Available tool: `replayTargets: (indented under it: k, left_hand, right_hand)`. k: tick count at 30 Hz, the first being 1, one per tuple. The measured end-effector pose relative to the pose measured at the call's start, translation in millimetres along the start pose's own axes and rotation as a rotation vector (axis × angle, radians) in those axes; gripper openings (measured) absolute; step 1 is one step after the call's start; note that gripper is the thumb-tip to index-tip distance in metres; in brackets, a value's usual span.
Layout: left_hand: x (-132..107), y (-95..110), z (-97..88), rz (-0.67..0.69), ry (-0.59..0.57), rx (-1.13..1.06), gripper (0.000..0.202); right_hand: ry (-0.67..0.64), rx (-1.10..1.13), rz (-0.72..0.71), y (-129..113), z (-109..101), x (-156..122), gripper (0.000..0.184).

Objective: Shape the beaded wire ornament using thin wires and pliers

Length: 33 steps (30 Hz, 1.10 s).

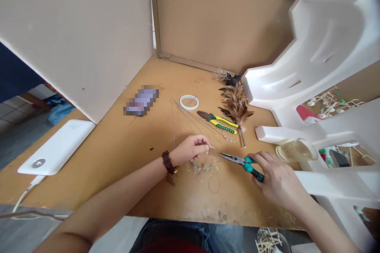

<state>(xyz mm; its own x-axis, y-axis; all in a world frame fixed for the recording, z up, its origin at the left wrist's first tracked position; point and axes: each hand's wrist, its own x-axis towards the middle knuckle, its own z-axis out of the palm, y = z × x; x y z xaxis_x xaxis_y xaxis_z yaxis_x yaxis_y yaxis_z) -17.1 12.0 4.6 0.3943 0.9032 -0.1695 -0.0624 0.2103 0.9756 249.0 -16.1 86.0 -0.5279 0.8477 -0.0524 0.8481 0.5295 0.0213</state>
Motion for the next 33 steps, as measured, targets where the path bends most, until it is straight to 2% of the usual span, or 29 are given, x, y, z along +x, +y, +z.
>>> replayTargets:
  k: [5, 17, 21, 28, 33]
  left_hand:
    - [-4.7, 3.6, 1.6, 0.0, -0.019, 0.025, 0.011]
    - [-6.3, 4.6, 2.8, -0.015, -0.087, 0.002, 0.013]
    - [-6.6, 4.0, 3.0, -0.019, -0.092, -0.02, 0.013]
    - [-6.3, 2.2, 2.9, -0.017, -0.102, -0.001, 0.014]
    - [-6.7, 2.6, 2.6, -0.018, -0.102, 0.0, 0.016]
  right_hand:
    - [-0.001, -0.157, -0.073, -18.8, -15.2, 15.7, 0.025]
    - [-0.011, -0.198, -0.197, -20.9, -18.6, 26.9, 0.02]
    - [-0.01, -0.212, -0.21, -20.0, -18.7, 26.8, 0.019]
    - [-0.084, -0.12, -0.194, -19.9, -20.1, 27.9, 0.018]
    - [-0.055, -0.119, -0.189, -21.6, -19.0, 26.7, 0.015]
